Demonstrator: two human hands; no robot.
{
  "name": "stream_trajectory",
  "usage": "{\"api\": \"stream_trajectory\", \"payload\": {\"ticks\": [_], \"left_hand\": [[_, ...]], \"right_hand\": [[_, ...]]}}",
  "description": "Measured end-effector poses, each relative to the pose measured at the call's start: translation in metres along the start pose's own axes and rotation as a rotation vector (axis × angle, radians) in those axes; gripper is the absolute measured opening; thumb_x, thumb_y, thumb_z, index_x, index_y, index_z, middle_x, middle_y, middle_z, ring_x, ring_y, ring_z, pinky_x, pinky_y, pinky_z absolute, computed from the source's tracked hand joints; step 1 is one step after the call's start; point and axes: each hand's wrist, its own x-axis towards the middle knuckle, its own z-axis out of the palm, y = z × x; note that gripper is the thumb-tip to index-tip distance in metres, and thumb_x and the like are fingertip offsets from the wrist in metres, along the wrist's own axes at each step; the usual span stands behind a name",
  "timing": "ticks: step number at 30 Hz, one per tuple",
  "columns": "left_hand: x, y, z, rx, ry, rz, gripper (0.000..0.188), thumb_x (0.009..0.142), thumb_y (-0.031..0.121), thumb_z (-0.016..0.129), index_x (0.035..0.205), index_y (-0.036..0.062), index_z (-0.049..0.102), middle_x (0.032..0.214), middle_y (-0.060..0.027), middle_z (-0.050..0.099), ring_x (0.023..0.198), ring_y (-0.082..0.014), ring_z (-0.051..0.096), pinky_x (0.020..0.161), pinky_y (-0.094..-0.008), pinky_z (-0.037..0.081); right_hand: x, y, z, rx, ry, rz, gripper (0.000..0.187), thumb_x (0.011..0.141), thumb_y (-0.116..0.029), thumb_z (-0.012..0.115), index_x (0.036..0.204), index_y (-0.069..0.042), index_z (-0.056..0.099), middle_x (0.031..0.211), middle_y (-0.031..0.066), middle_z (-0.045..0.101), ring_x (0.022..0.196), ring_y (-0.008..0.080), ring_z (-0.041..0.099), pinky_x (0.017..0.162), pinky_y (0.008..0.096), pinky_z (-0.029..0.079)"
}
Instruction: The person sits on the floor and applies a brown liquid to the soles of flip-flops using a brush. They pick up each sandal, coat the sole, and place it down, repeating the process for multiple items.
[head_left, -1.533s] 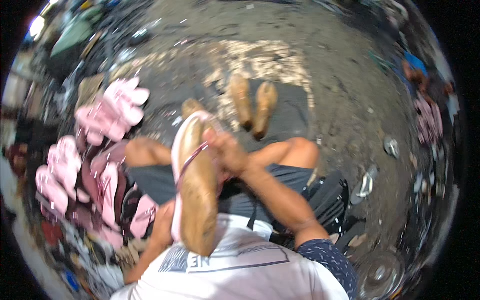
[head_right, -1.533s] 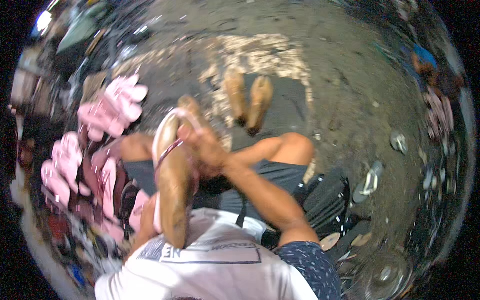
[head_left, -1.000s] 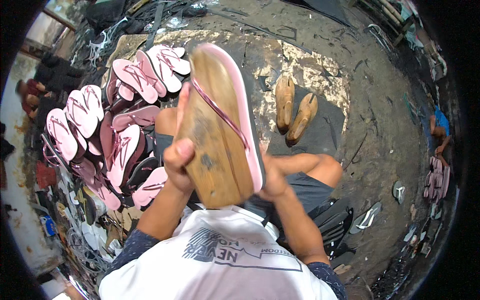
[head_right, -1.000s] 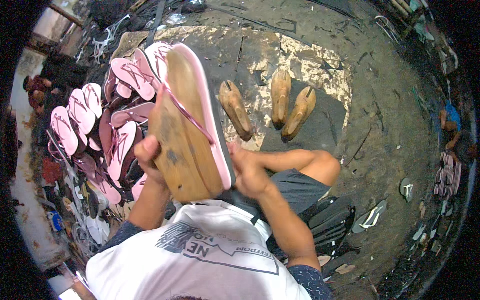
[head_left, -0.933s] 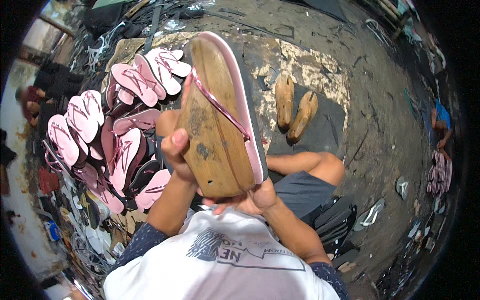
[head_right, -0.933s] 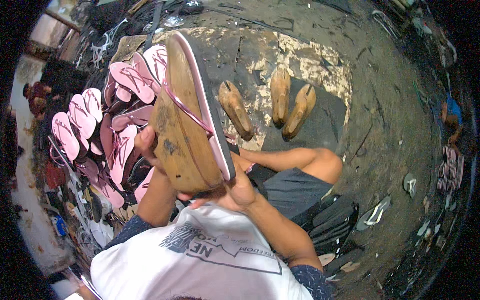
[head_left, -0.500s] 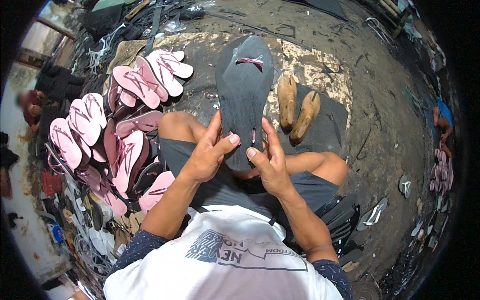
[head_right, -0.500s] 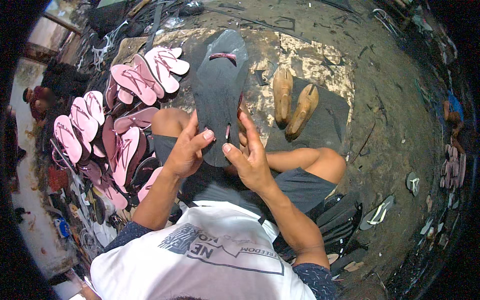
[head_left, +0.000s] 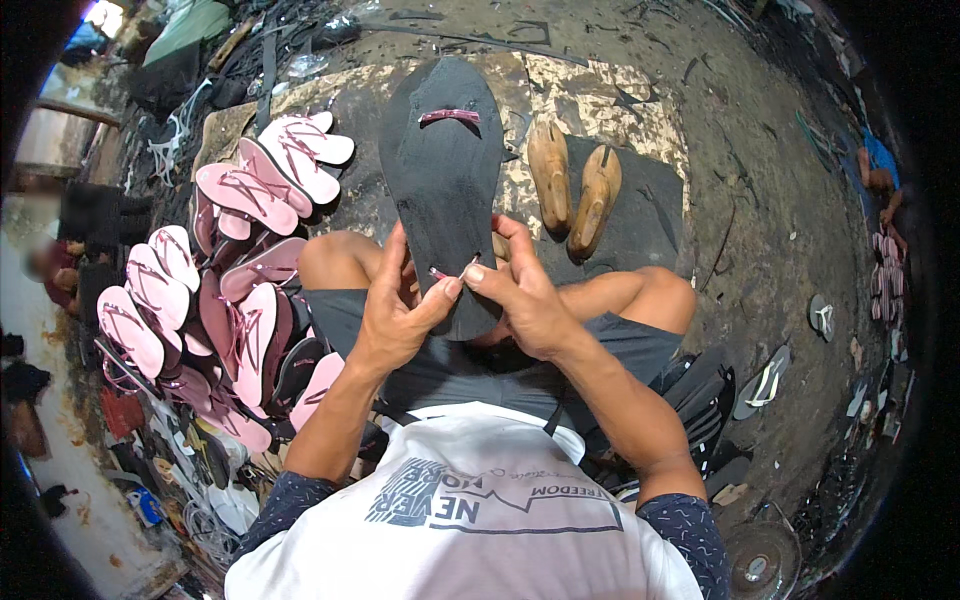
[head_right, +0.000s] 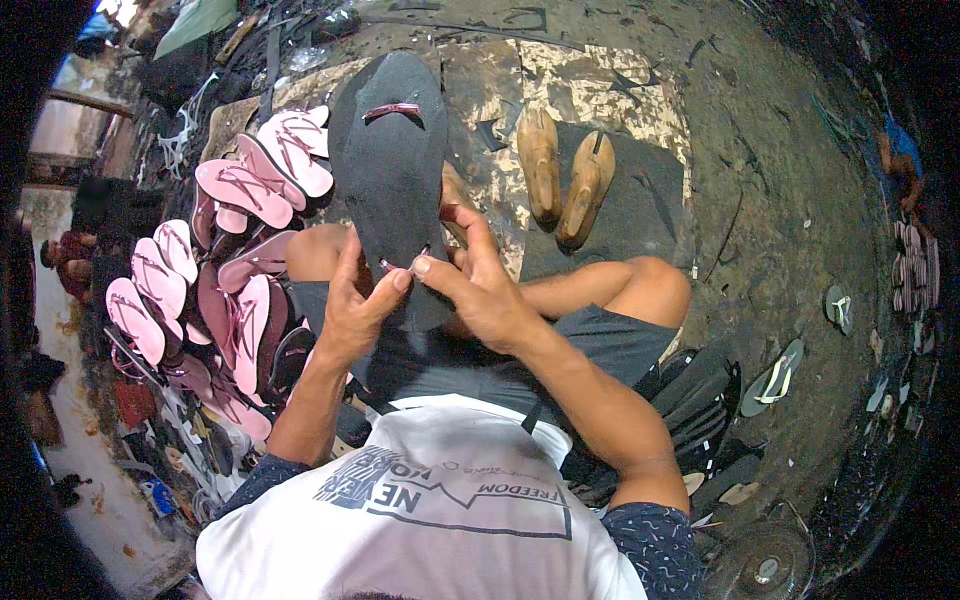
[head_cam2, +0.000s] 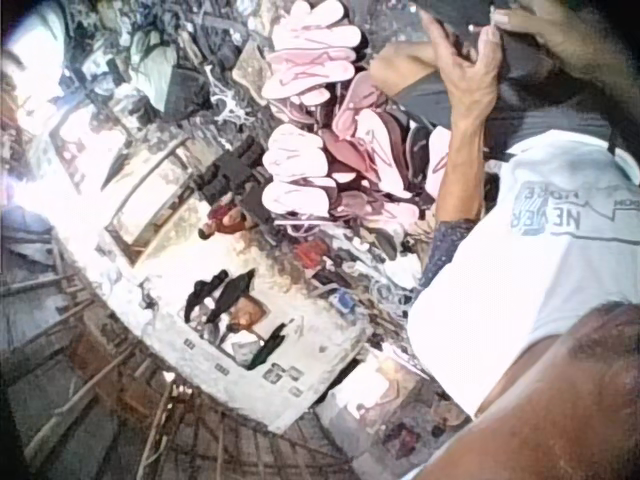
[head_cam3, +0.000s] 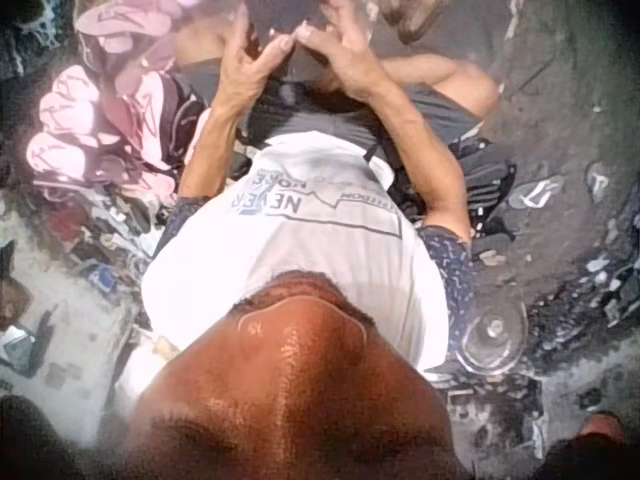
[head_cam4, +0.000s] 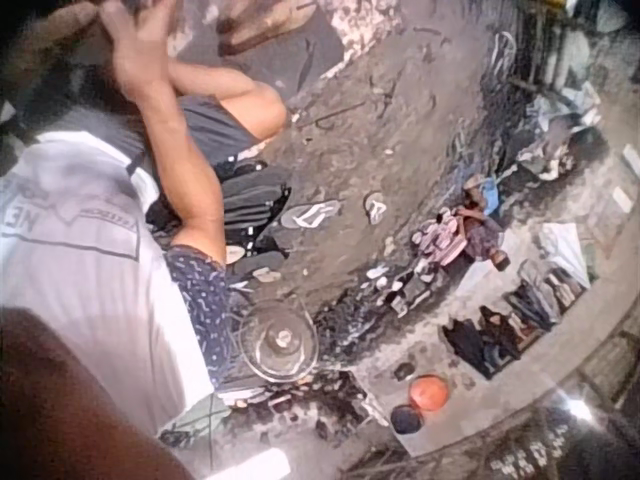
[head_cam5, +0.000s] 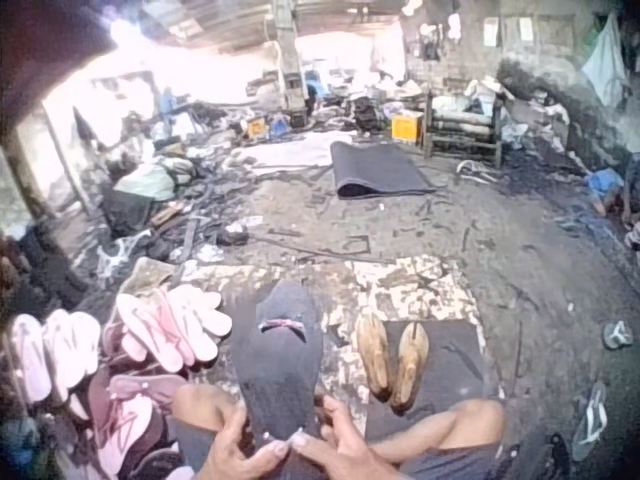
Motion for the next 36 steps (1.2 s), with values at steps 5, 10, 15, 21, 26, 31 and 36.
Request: {"api": "stream_trajectory", "payload": {"ticks": [5, 10, 15, 21, 26, 31, 36], "left_hand": [[0.005, -0.008, -0.003, -0.004, -0.048, 0.022, 0.09, 0.093, 0.009, 0.072, 0.161, 0.0041, 0.013, 0.146, -0.0137, 0.048, 0.128, -0.0201, 0.053, 0.106, -0.0318, 0.043], [0.02, -0.006, -0.019, -0.19, -0.044, 0.362, 0.091, 0.098, 0.041, 0.064, 0.162, 0.0045, 0.01, 0.148, -0.0146, 0.047, 0.131, -0.0239, 0.052, 0.11, -0.0363, 0.041], [0.059, -0.006, -0.023, -0.757, -0.092, 0.329, 0.087, 0.101, 0.071, 0.022, 0.153, 0.0017, 0.033, 0.147, -0.0184, 0.051, 0.124, -0.0306, 0.059, 0.111, -0.046, 0.044], [0.067, -0.017, -0.025, -0.783, -0.033, 0.148, 0.077, 0.105, 0.064, 0.023, 0.151, 0.0041, 0.038, 0.14, -0.0171, 0.056, 0.114, -0.0263, 0.064, 0.098, -0.0393, 0.054], [0.118, -0.051, -0.064, -0.779, 0.078, 0.254, 0.07, 0.104, 0.063, 0.03, 0.151, 0.0125, 0.04, 0.14, -0.0121, 0.058, 0.122, -0.021, 0.061, 0.097, -0.0386, 0.055], [0.085, -0.034, -0.044, -0.938, -0.185, 0.069, 0.073, 0.101, 0.058, 0.041, 0.154, 0.0084, 0.036, 0.148, -0.0132, 0.052, 0.135, -0.0282, 0.052, 0.116, -0.0452, 0.039], [0.083, -0.024, -0.081, -1.022, -0.173, 0.274, 0.069, 0.092, 0.025, 0.044, 0.159, 0.0188, 0.029, 0.159, -0.0161, 0.037, 0.138, -0.0391, 0.048, 0.114, -0.0524, 0.042]], "right_hand": [[0.009, 0.016, -0.008, 0.123, 0.011, -0.112, 0.069, 0.099, -0.021, 0.065, 0.15, -0.004, 0.022, 0.128, 0.0177, 0.057, 0.117, 0.0199, 0.06, 0.098, 0.0356, 0.051], [0.014, 0.022, 0.002, -0.678, 0.253, -0.476, 0.078, 0.088, -0.033, 0.081, 0.146, -0.003, 0.038, 0.137, 0.0182, 0.048, 0.121, 0.0252, 0.053, 0.101, 0.0392, 0.046], [-0.007, 0.026, 0.026, -0.844, 0.226, -0.707, 0.092, 0.076, -0.036, 0.089, 0.146, 0.001, 0.043, 0.138, 0.0196, 0.045, 0.126, 0.0336, 0.048, 0.106, 0.0437, 0.041], [-0.014, 0.021, 0.028, -0.796, 0.253, -0.406, 0.072, 0.088, -0.029, 0.078, 0.144, 0.003, 0.046, 0.124, 0.0212, 0.059, 0.116, 0.0317, 0.058, 0.099, 0.0441, 0.047], [-0.038, -0.013, 0.019, -0.405, 0.282, -0.25, 0.058, 0.091, -0.023, 0.073, 0.136, 0.007, 0.052, 0.121, 0.0218, 0.061, 0.108, 0.029, 0.063, 0.094, 0.0405, 0.05], [-0.03, 0.004, 0.025, -1.112, 0.272, -0.567, 0.073, 0.088, -0.021, 0.076, 0.147, 0.006, 0.043, 0.124, 0.0252, 0.059, 0.107, 0.0348, 0.057, 0.094, 0.0438, 0.047], [-0.053, 0.01, 0.015, -0.323, 0.222, -0.224, 0.063, 0.093, -0.022, 0.071, 0.143, 0.005, 0.046, 0.125, 0.0159, 0.062, 0.107, 0.0243, 0.062, 0.095, 0.0375, 0.05]]}}
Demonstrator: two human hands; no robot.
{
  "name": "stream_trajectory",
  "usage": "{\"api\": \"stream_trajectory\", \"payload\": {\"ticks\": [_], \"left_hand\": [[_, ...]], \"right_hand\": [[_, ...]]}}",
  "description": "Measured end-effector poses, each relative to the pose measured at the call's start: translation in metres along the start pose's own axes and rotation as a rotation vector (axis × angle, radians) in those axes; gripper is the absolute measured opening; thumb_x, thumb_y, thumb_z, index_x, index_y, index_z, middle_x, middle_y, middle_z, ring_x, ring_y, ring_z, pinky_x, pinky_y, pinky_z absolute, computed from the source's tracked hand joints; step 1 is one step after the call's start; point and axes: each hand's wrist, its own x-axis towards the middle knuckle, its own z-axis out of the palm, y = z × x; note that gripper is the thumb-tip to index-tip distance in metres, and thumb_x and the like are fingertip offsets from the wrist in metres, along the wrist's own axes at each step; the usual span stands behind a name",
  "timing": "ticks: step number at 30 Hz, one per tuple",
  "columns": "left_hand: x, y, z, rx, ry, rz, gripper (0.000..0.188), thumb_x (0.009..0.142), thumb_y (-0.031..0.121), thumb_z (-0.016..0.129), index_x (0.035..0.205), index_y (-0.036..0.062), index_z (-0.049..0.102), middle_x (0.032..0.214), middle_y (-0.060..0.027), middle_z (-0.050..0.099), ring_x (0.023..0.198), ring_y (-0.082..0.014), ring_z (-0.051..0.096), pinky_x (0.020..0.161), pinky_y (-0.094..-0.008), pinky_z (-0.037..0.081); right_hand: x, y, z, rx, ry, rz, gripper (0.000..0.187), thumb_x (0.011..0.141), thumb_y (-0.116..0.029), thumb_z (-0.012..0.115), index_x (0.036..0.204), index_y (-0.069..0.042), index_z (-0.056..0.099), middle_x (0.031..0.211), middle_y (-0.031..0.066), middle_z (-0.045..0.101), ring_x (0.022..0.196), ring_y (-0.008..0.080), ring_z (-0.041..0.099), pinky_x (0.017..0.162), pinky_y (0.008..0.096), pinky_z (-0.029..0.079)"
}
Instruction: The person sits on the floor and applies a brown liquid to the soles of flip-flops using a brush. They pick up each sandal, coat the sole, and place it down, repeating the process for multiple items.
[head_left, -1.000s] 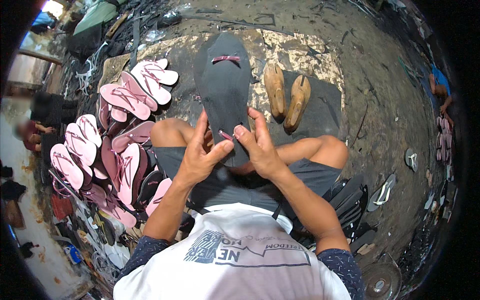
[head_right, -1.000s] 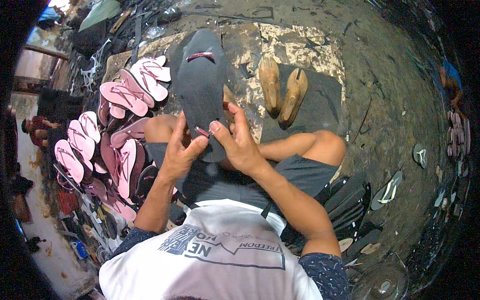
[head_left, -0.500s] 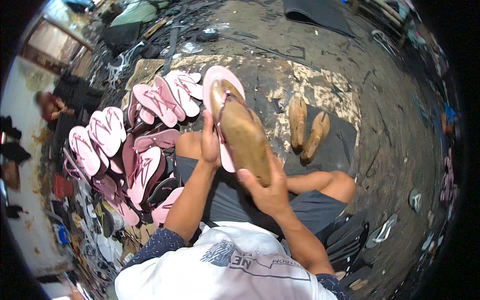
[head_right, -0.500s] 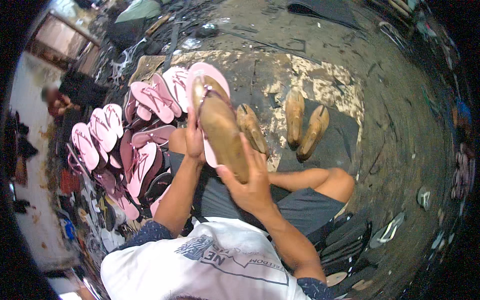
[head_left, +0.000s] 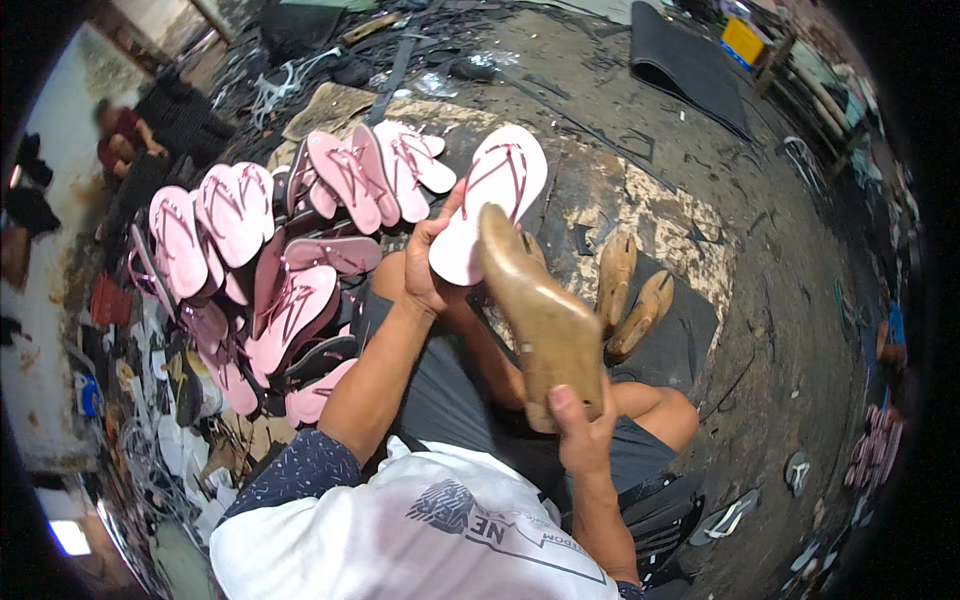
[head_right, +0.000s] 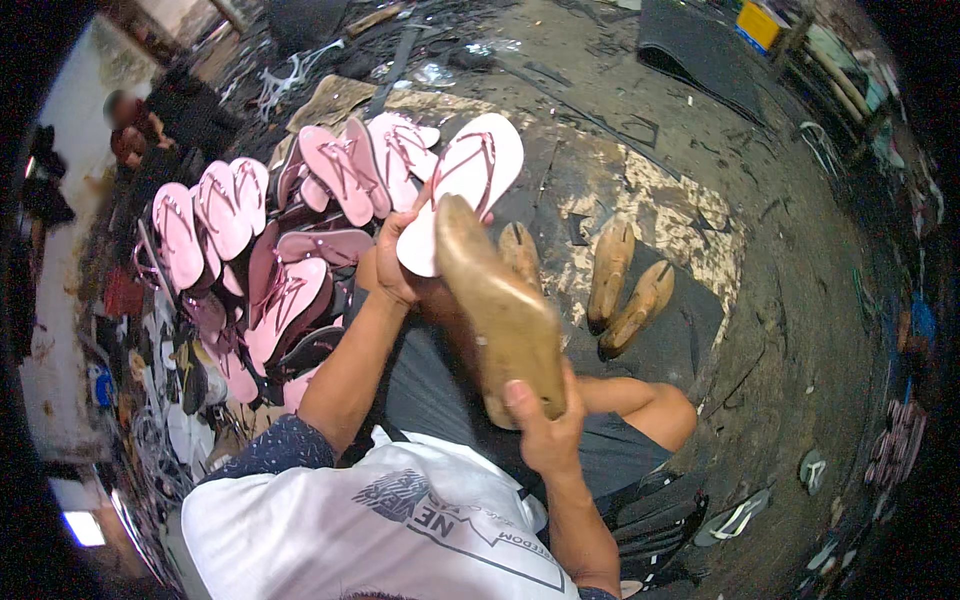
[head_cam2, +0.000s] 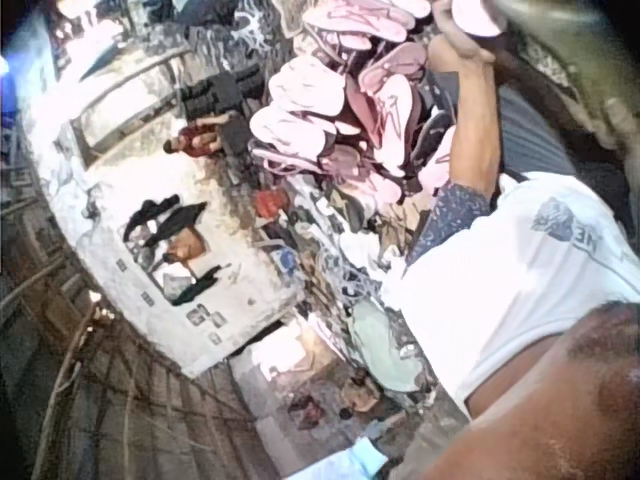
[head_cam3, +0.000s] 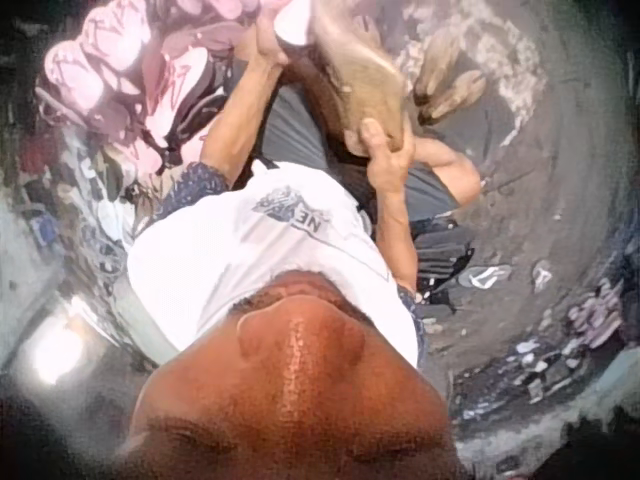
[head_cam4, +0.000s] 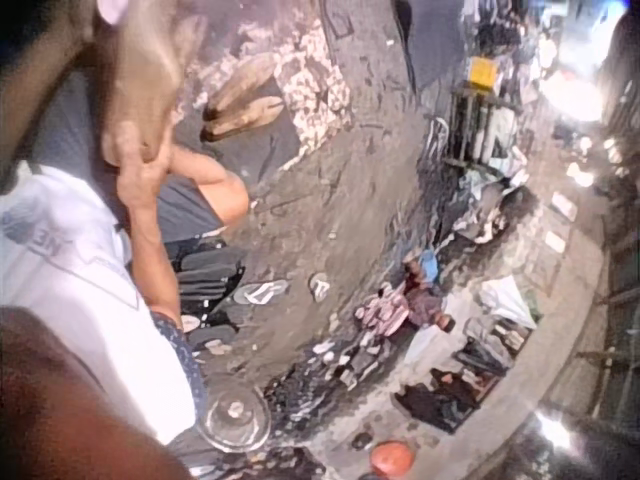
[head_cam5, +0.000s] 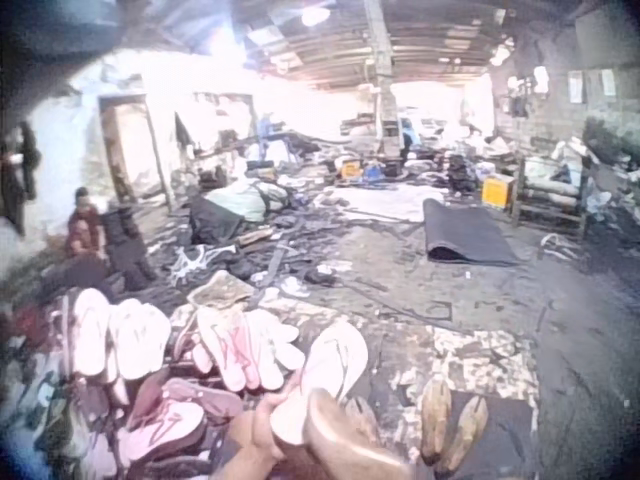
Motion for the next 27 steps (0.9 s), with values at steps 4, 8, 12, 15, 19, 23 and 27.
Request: {"api": "stream_trajectory", "payload": {"ticks": [4, 8, 12, 15, 19, 23, 27], "left_hand": [[-0.016, 0.018, -0.002, 0.082, 0.007, 0.062, 0.079, 0.089, 0.019, 0.045, 0.163, 0.0279, 0.018, 0.161, -0.0171, 0.034, 0.134, -0.051, 0.047, 0.101, -0.0622, 0.051], [-0.028, 0.001, 0.002, 0.119, 0.037, -0.027, 0.074, 0.095, 0.013, 0.044, 0.163, 0.0171, 0.016, 0.158, -0.0168, 0.037, 0.128, -0.0383, 0.056, 0.095, -0.056, 0.057], [-0.047, -0.026, 0.005, 0.391, 0.042, -0.337, 0.083, 0.09, 0.001, 0.063, 0.16, 0.004, 0.019, 0.138, -0.0173, 0.058, 0.112, -0.0266, 0.067, 0.092, -0.0382, 0.059], [-0.065, -0.048, 0.022, 0.396, 0.118, -0.463, 0.085, 0.088, 0.002, 0.067, 0.159, 0.0026, 0.021, 0.134, -0.0139, 0.061, 0.111, -0.0201, 0.067, 0.094, -0.0328, 0.057], [-0.079, -0.062, 0.043, 0.579, 0.08, -0.556, 0.082, 0.09, 0.007, 0.065, 0.159, -0.0019, 0.021, 0.143, -0.0129, 0.053, 0.127, -0.0182, 0.057, 0.107, -0.0312, 0.045], [-0.116, -0.027, 0.048, 0.789, 0.228, -0.464, 0.073, 0.089, 0.005, 0.062, 0.154, -0.0053, 0.032, 0.144, -0.012, 0.052, 0.129, -0.0183, 0.053, 0.11, -0.0301, 0.039], [-0.183, 0.073, 0.024, 1.243, 0.599, -0.335, 0.073, 0.08, 0.012, 0.066, 0.148, -0.0046, 0.045, 0.142, -0.0136, 0.054, 0.129, -0.0218, 0.053, 0.11, -0.0314, 0.038]], "right_hand": [[0.027, 0.003, -0.05, -0.052, 0.314, -0.032, 0.054, 0.095, -0.03, 0.069, 0.134, 0.005, 0.054, 0.123, 0.0136, 0.065, 0.107, 0.0225, 0.063, 0.095, 0.0363, 0.051], [0.106, 0.038, -0.17, -0.425, 0.54, -0.106, 0.057, 0.095, -0.035, 0.069, 0.133, 0.005, 0.055, 0.122, 0.019, 0.066, 0.11, 0.0251, 0.063, 0.095, 0.0364, 0.05], [0.137, 0.071, -0.215, -0.697, 0.53, -0.077, 0.06, 0.092, -0.033, 0.072, 0.134, 0.006, 0.054, 0.123, 0.0227, 0.067, 0.115, 0.0329, 0.064, 0.1, 0.0416, 0.047], [0.127, 0.009, -0.117, -0.749, 0.246, -0.432, 0.079, 0.08, -0.027, 0.083, 0.143, 0.003, 0.047, 0.144, 0.0251, 0.052, 0.135, 0.0386, 0.048, 0.113, 0.0448, 0.037], [0.131, -0.022, -0.072, -0.857, -0.036, -0.468, 0.092, 0.082, -0.039, 0.08, 0.155, -0.007, 0.035, 0.147, 0.0295, 0.048, 0.136, 0.0442, 0.046, 0.113, 0.0483, 0.038], [0.139, -0.003, -0.038, -0.793, -0.185, -0.477, 0.084, 0.086, -0.04, 0.074, 0.153, -0.008, 0.037, 0.131, 0.0314, 0.06, 0.115, 0.0471, 0.062, 0.098, 0.0501, 0.05], [0.167, 0.035, -0.063, -0.899, 0.048, -0.631, 0.091, 0.085, -0.044, 0.076, 0.154, -0.005, 0.033, 0.139, 0.0315, 0.05, 0.129, 0.0469, 0.05, 0.108, 0.0496, 0.041]]}}
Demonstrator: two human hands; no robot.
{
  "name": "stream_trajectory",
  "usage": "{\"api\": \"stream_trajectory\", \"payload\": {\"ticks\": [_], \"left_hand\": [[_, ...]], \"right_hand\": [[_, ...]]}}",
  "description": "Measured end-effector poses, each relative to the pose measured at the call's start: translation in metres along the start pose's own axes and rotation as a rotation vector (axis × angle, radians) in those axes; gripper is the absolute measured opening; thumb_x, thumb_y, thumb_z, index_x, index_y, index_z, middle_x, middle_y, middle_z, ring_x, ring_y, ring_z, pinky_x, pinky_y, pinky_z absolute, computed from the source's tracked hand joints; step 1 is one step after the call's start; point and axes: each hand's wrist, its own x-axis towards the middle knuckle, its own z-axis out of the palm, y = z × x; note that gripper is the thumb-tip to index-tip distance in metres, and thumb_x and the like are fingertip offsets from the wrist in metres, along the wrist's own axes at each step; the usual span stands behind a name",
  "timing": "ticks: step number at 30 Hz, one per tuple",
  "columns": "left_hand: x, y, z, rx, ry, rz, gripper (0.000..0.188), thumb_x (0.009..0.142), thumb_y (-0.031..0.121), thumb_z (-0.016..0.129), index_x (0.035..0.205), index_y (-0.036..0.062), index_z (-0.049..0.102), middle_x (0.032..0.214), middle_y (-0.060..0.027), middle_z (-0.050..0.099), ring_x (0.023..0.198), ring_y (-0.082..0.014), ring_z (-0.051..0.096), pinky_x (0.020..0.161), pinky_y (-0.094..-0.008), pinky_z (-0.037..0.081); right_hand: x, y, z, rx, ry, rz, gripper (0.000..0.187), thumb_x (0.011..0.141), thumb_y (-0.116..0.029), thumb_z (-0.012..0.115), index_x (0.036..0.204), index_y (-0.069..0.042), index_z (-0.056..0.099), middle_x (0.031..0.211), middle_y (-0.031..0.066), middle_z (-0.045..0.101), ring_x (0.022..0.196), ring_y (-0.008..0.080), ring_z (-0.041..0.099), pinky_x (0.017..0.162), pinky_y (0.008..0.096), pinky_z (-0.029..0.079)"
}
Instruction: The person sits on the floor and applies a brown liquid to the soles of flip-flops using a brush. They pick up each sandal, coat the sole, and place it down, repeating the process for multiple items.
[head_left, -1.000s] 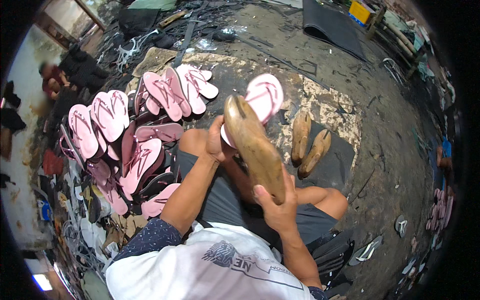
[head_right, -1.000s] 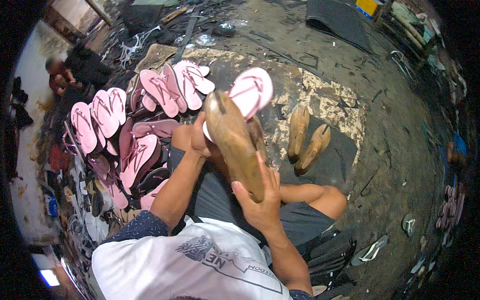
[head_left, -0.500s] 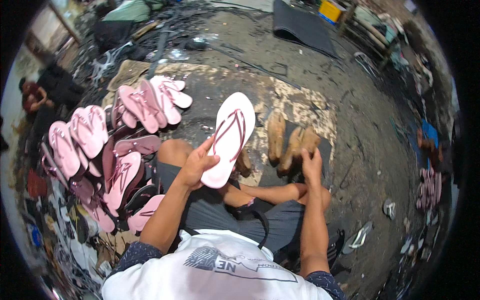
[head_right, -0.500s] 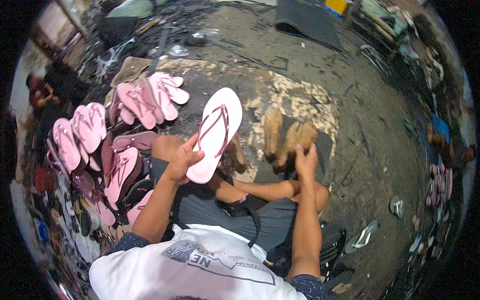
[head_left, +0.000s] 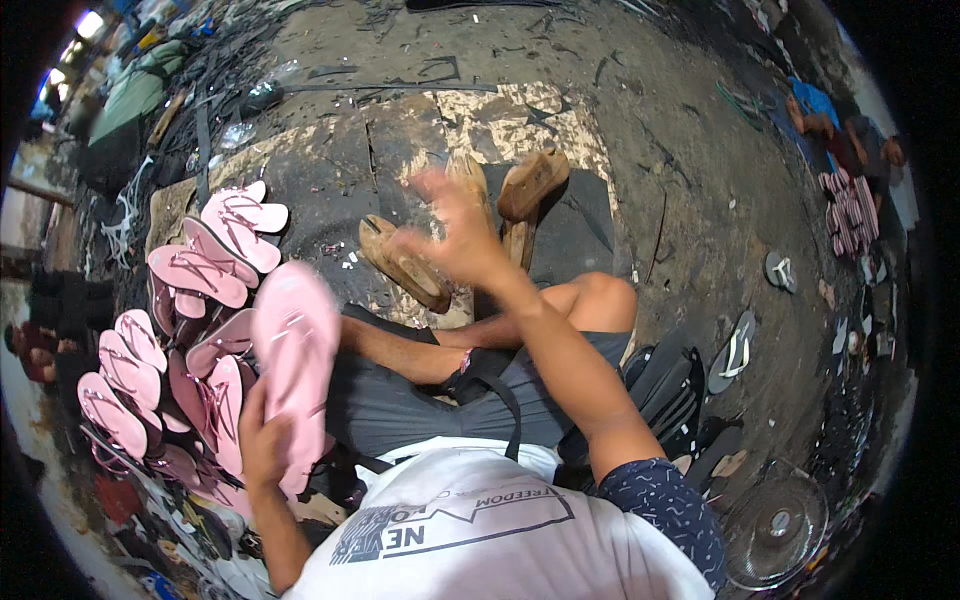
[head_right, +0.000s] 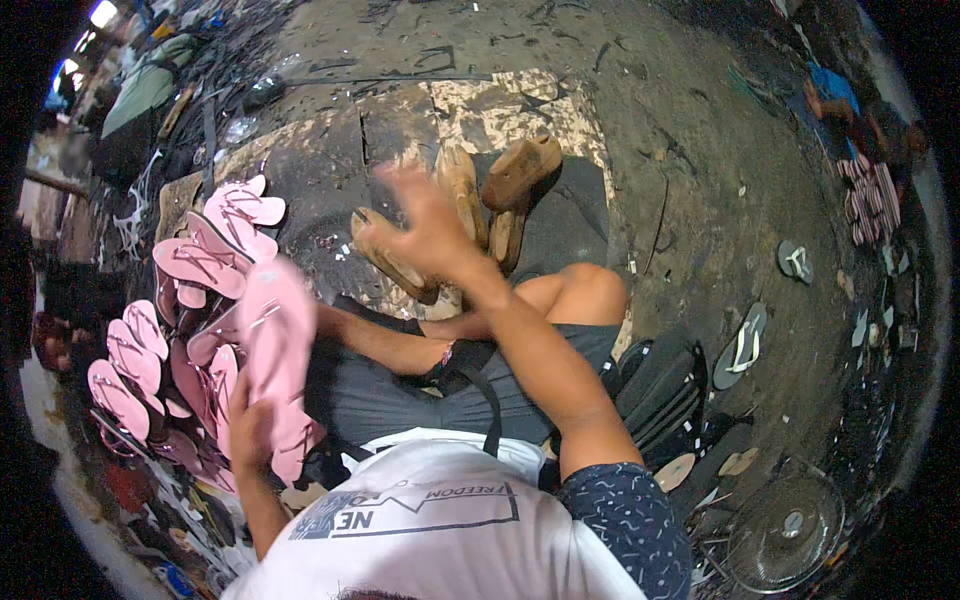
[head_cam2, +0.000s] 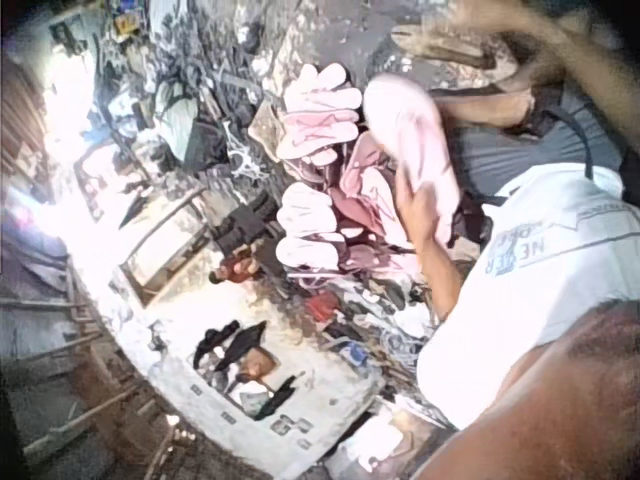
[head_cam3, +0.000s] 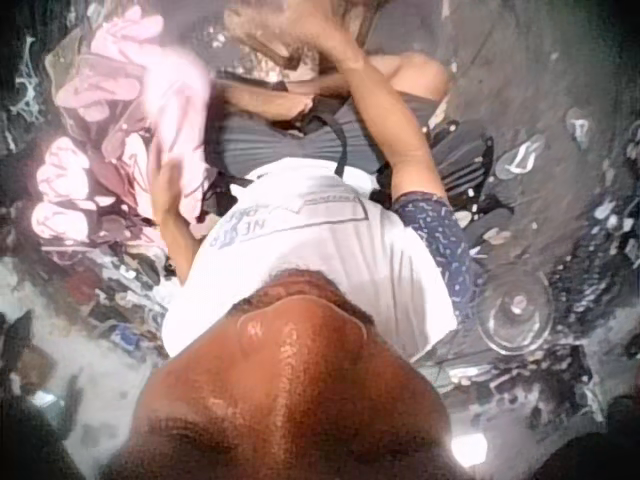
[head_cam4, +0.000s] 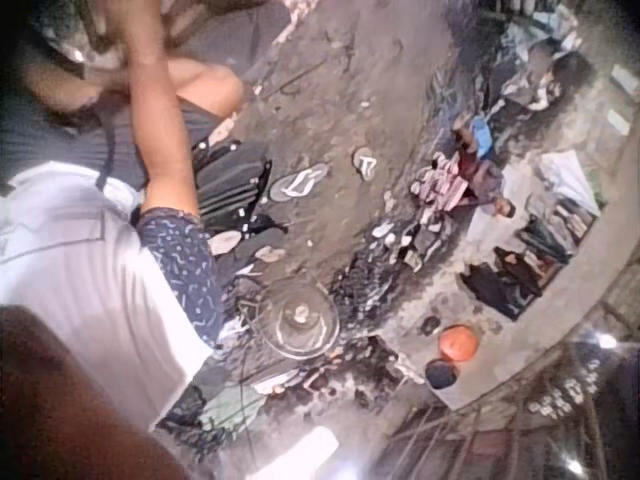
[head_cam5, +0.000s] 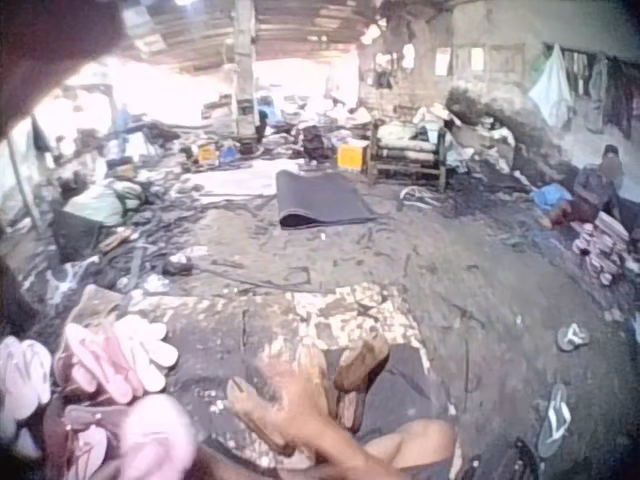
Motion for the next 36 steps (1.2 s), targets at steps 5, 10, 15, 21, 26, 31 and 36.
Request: {"api": "stream_trajectory", "payload": {"ticks": [5, 10, 15, 21, 26, 31, 36], "left_hand": [[-0.036, 0.037, -0.113, 0.933, 0.377, 0.401, 0.063, 0.096, 0.013, 0.064, 0.153, 0.0018, 0.039, 0.154, -0.0133, 0.044, 0.132, -0.0236, 0.047, 0.111, -0.0356, 0.035], [0.036, 0.058, 0.014, 0.083, 0.054, 0.574, 0.055, 0.103, 0.017, 0.055, 0.154, 0.0031, 0.038, 0.154, -0.0138, 0.044, 0.135, -0.0283, 0.05, 0.111, -0.0402, 0.04], [0.122, 0.046, 0.146, -0.072, -0.36, 0.261, 0.067, 0.099, 0.031, 0.063, 0.157, 0.0116, 0.035, 0.159, -0.0125, 0.037, 0.141, -0.0279, 0.042, 0.111, -0.042, 0.035], [0.225, -0.034, 0.234, -0.009, -0.371, -0.072, 0.083, 0.094, 0.042, 0.068, 0.16, 0.0166, 0.024, 0.159, -0.0131, 0.033, 0.137, -0.0316, 0.043, 0.106, -0.0516, 0.038], [0.201, -0.018, 0.27, 0.05, -0.477, -0.013, 0.084, 0.094, 0.04, 0.069, 0.158, 0.0076, 0.027, 0.159, -0.0173, 0.032, 0.138, -0.033, 0.042, 0.108, -0.0447, 0.04], [0.237, -0.079, 0.221, 0.207, -0.333, 0.271, 0.072, 0.096, 0.035, 0.068, 0.155, 0.0124, 0.033, 0.15, -0.0167, 0.041, 0.129, -0.029, 0.049, 0.091, -0.0416, 0.048], [0.213, -0.065, 0.225, 0.094, -0.276, 0.061, 0.077, 0.093, 0.039, 0.07, 0.155, 0.0155, 0.03, 0.155, -0.0121, 0.036, 0.13, -0.0283, 0.046, 0.095, -0.045, 0.042]], "right_hand": [[-0.015, 0.113, -0.037, 0.016, 0.411, 0.987, 0.133, 0.074, -0.061, 0.081, 0.161, -0.006, -0.003, 0.16, 0.0408, -0.01, 0.151, 0.0528, 0.004, 0.121, 0.052, 0.023], [0.022, 0.141, -0.019, 0.074, 0.303, 1.138, 0.129, 0.078, -0.052, 0.08, 0.161, -0.014, -0.011, 0.158, 0.0328, 0.027, 0.146, 0.0473, 0.031, 0.117, 0.0651, 0.022], [-0.013, 0.133, -0.017, -0.151, 0.006, 1.087, 0.125, 0.082, -0.056, 0.076, 0.161, -0.013, -0.01, 0.162, 0.0371, 0.006, 0.147, 0.0568, 0.018, 0.11, 0.0715, 0.029], [-0.072, 0.073, 0.038, -0.17, 0.167, 0.824, 0.082, 0.076, -0.049, 0.081, 0.145, -0.021, 0.047, 0.159, 0.0403, -0.002, 0.142, 0.0686, 0.009, 0.1, 0.0784, 0.036], [-0.058, 0.099, 0.045, -0.374, 0.046, 0.924, 0.073, 0.076, -0.05, 0.078, 0.13, -0.003, 0.063, 0.16, 0.0401, -0.005, 0.142, 0.0688, 0.006, 0.099, 0.0777, 0.038], [-0.047, 0.11, 0.042, -0.135, 0.146, 0.926, 0.061, 0.083, -0.043, 0.067, 0.116, 0.009, 0.067, 0.15, 0.0429, 0.015, 0.14, 0.0621, 0.018, 0.101, 0.0691, 0.042], [-0.055, 0.059, -0.017, 0.984, 0.243, 0.985, 0.052, 0.088, -0.047, 0.061, 0.098, 0.003, 0.068, 0.106, 0.0223, 0.066, 0.112, 0.0273, 0.057, 0.094, 0.0519, 0.044]]}}
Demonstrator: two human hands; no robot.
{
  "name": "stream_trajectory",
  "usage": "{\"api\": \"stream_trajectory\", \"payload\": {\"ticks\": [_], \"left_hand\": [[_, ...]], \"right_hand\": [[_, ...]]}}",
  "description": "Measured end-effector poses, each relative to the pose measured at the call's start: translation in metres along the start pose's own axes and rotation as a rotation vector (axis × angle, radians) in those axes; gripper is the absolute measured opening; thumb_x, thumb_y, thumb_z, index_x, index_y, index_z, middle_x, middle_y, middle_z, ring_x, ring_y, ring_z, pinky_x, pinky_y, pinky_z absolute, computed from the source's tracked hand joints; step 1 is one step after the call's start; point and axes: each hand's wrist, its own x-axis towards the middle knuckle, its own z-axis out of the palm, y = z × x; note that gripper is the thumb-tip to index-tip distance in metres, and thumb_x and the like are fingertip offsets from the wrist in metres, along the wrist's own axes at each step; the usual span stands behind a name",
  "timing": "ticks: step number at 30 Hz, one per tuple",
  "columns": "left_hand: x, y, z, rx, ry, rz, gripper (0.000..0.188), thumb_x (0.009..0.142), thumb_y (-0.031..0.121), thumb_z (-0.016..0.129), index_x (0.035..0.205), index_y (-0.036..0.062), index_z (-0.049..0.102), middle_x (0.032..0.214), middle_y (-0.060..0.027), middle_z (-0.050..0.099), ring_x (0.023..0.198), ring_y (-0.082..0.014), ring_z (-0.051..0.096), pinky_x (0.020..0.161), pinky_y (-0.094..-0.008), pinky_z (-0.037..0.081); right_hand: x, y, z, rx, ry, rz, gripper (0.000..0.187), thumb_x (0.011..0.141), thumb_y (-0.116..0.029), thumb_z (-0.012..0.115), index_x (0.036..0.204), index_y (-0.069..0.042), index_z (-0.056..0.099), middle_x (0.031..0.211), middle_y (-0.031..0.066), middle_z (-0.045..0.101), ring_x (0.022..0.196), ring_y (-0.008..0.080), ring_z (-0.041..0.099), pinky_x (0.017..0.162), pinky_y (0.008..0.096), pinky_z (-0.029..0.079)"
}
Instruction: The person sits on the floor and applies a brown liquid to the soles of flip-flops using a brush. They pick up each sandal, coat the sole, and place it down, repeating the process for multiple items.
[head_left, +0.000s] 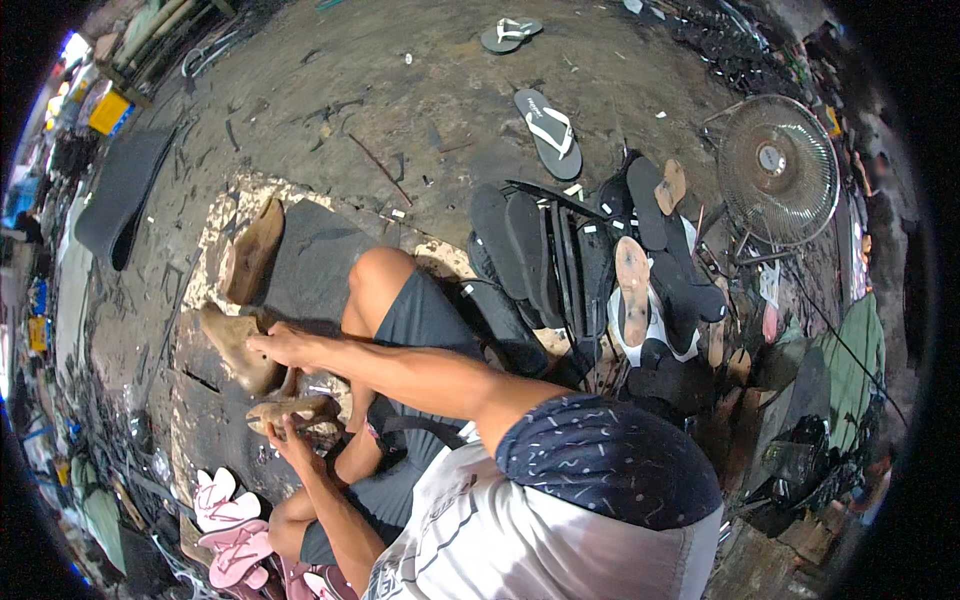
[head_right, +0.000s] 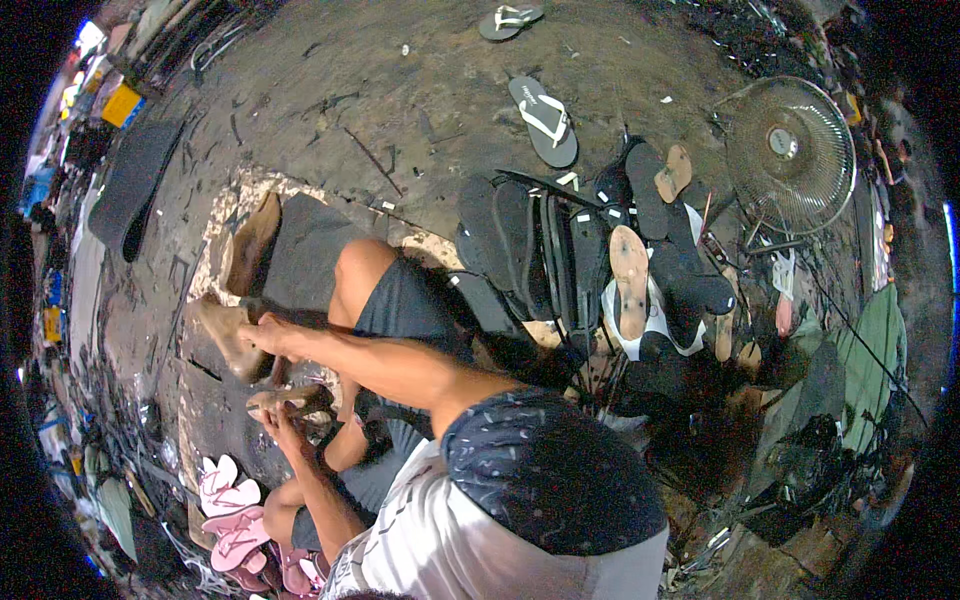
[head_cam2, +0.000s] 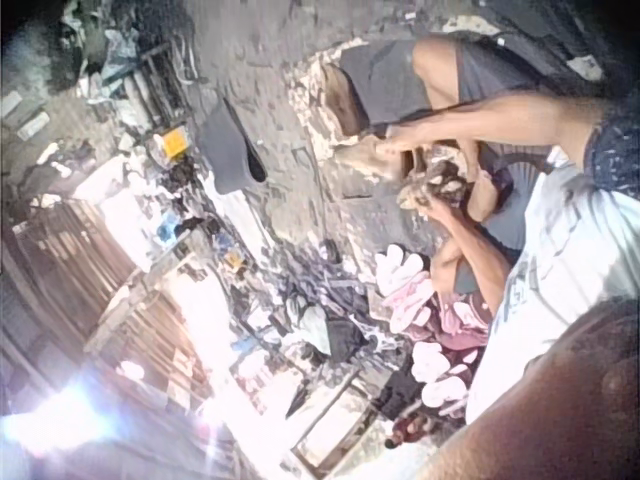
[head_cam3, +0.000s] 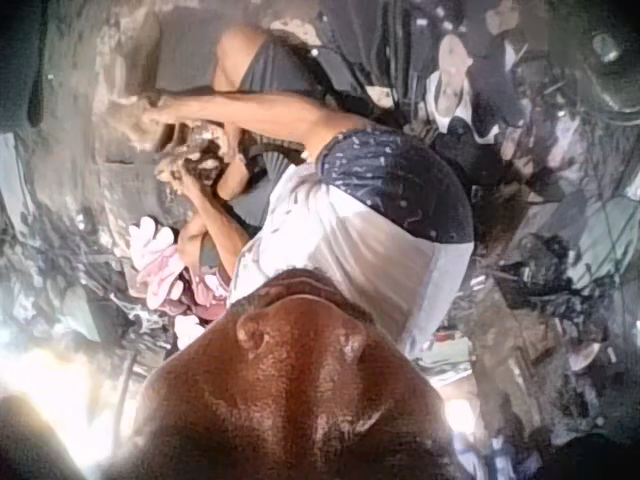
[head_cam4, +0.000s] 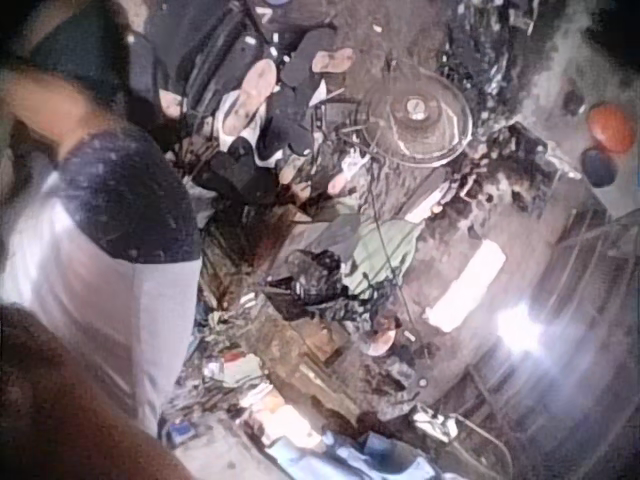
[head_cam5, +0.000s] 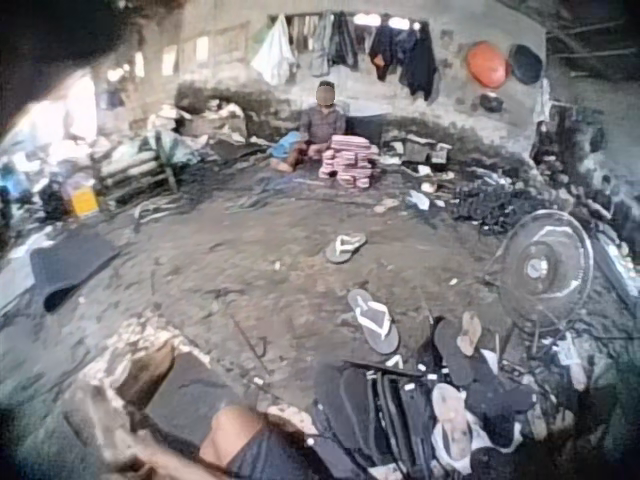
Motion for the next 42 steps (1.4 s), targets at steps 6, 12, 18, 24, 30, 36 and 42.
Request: {"api": "stream_trajectory", "payload": {"ticks": [6, 12, 18, 24, 30, 36, 42], "left_hand": [[0.004, 0.001, -0.009, 0.027, -0.019, -0.063, 0.082, 0.092, 0.042, 0.071, 0.156, 0.0171, 0.026, 0.155, -0.0107, 0.035, 0.131, -0.0278, 0.045, 0.096, -0.0452, 0.042], [0.006, -0.002, 0.003, -0.046, -0.02, -0.039, 0.087, 0.091, 0.026, 0.076, 0.157, 0.0115, 0.021, 0.151, -0.0124, 0.039, 0.129, -0.0294, 0.048, 0.104, -0.0426, 0.043], [0.017, -0.022, -0.001, -0.07, -0.07, 0.058, 0.089, 0.092, 0.03, 0.075, 0.158, 0.0137, 0.018, 0.154, -0.0139, 0.037, 0.128, -0.0299, 0.048, 0.101, -0.043, 0.044], [-0.003, 0.019, 0.031, 0.0, 0.049, -0.065, 0.091, 0.088, 0.033, 0.08, 0.156, 0.0183, 0.02, 0.145, -0.0182, 0.04, 0.123, -0.0311, 0.051, 0.09, -0.0413, 0.05], [0.011, -0.03, 0.04, 0.582, 0.359, 0.205, 0.114, 0.077, 0.017, 0.085, 0.157, -0.0015, 0.005, 0.159, -0.0294, 0.018, 0.149, -0.0423, 0.02, 0.123, -0.0464, 0.018], [0.006, 0.006, 0.051, 0.114, 0.35, 0.164, 0.092, 0.075, -0.001, 0.066, 0.154, 0.0031, 0.019, 0.143, -0.0198, 0.04, 0.13, -0.0376, 0.047, 0.109, -0.0431, 0.042], [-0.007, 0.076, 0.058, -0.503, 0.12, -0.125, 0.069, 0.082, 0.007, 0.059, 0.147, 0.0123, 0.036, 0.124, -0.0134, 0.055, 0.108, -0.027, 0.062, 0.089, -0.0435, 0.056]], "right_hand": [[-0.153, -0.092, -0.073, 0.72, -0.019, -0.294, 0.051, 0.087, -0.052, 0.065, 0.117, -0.011, 0.068, 0.115, 0.0075, 0.07, 0.104, 0.0265, 0.065, 0.102, 0.0462, 0.045], [-0.218, -0.129, -0.306, 0.494, 0.672, -0.55, 0.058, 0.087, -0.048, 0.062, 0.13, -0.009, 0.057, 0.12, 0.0117, 0.066, 0.104, 0.0322, 0.067, 0.091, 0.0572, 0.054], [-0.254, -0.074, -0.546, 0.239, 1.551, -0.435, 0.076, 0.093, -0.048, 0.066, 0.14, 0.01, 0.048, 0.134, 0.0224, 0.059, 0.103, 0.0331, 0.069, 0.081, 0.0462, 0.06], [-0.236, -0.078, -0.569, -0.124, 1.614, -0.661, 0.041, 0.095, -0.023, 0.067, 0.123, 0.004, 0.054, 0.103, 0.0154, 0.066, 0.096, 0.0186, 0.065, 0.079, 0.036, 0.054], [0.037, -0.13, -0.274, -0.737, 0.557, -0.826, 0.037, 0.089, -0.028, 0.074, 0.115, -0.003, 0.07, 0.129, 0.0178, 0.064, 0.122, 0.0302, 0.06, 0.104, 0.0389, 0.045], [0.198, -0.099, -0.139, -1.596, 0.042, -0.719, 0.099, 0.072, -0.045, 0.085, 0.152, -0.009, 0.04, 0.143, 0.0221, 0.053, 0.134, 0.0402, 0.048, 0.115, 0.051, 0.036], [0.159, -0.091, -0.13, -1.284, -0.129, -0.314, 0.081, 0.067, -0.047, 0.089, 0.129, -0.003, 0.062, 0.118, 0.024, 0.069, 0.11, 0.0388, 0.066, 0.094, 0.0466, 0.052]]}}
